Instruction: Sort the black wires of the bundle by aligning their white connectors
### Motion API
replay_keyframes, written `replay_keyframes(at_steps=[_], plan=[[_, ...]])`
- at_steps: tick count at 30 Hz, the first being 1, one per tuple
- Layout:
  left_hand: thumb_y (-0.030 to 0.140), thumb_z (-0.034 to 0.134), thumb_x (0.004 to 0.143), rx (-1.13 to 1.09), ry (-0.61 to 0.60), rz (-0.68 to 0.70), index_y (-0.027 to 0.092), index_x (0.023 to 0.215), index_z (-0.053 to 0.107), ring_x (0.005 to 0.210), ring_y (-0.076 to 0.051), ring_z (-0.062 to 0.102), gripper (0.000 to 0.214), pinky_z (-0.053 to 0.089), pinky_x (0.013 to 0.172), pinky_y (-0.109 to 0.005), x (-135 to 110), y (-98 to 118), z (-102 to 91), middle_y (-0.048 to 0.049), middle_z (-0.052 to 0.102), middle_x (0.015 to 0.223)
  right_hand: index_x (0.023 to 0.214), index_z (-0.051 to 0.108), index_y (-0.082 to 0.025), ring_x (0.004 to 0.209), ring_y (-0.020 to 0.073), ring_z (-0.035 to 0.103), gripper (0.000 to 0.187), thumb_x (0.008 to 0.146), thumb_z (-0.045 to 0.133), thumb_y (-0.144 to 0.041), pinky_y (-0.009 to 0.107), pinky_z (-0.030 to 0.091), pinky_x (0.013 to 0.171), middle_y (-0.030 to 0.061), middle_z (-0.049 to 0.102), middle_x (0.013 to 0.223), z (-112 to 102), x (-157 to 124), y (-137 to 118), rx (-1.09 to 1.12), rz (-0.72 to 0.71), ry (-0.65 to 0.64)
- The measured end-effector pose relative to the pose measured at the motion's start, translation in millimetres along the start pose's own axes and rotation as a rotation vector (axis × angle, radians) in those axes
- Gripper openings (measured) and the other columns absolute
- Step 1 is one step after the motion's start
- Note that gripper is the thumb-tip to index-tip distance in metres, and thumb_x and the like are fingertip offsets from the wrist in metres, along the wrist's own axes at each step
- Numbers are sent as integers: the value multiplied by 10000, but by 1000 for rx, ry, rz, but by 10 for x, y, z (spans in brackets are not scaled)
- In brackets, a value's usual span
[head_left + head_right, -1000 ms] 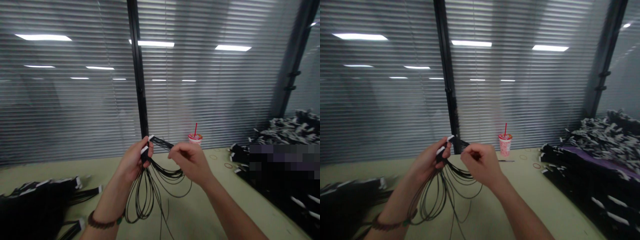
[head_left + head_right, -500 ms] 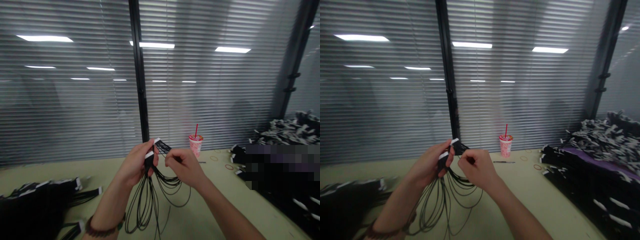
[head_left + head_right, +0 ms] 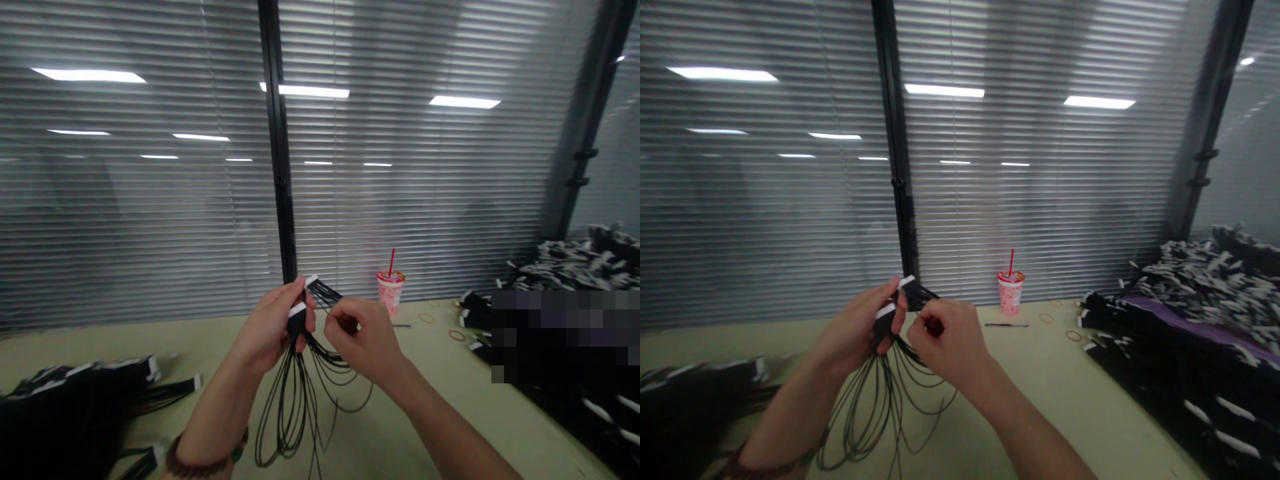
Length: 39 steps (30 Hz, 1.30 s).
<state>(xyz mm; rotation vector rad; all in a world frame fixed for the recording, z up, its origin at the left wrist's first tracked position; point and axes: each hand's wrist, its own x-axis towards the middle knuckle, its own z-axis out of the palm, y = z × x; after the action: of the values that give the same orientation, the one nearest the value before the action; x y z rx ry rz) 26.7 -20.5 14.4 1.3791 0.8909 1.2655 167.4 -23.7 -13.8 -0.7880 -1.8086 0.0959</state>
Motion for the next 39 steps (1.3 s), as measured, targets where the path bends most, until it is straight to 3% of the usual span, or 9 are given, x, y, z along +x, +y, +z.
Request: replay_keyframes(at_steps=[9,27,34,39], plan=[[449,427,797,-26,30,-5,155,666,488,268,-75,371,328,282,233,-144,13,-14,2,25,491,400,521,487,-123,457,30,366,136,656,491,-139,157,240,482,-43,420,465,51,-2,9,-37,-87,57],[448,467,775,3,-6,2,156,660,488,282,-81,379,315,311,239,-154,14,-21,9,15,502,401,513,498,-121,460,32,367,140,653,497,-135,163,231,483,-39,428,468,14,15,26,-63,-65,36],[469,420,795,89,-81,-26,149,637,493,308,-98,429,364,359,251,-175,-34,-39,81,2,508,414,544,528,-133,469,38,389,215,750,471,-161,166,249,498,-34,489,499,8,6,1,-62,-22,-40],[469,414,799,134,-58,-6,148,626,486,288,-92,425,371,352,246,-172,-69,-64,150,7,506,411,552,492,-130,470,41,380,240,782,462,-190,170,246,497,-37,467,491,-18,0,9,-59,-29,-2]])
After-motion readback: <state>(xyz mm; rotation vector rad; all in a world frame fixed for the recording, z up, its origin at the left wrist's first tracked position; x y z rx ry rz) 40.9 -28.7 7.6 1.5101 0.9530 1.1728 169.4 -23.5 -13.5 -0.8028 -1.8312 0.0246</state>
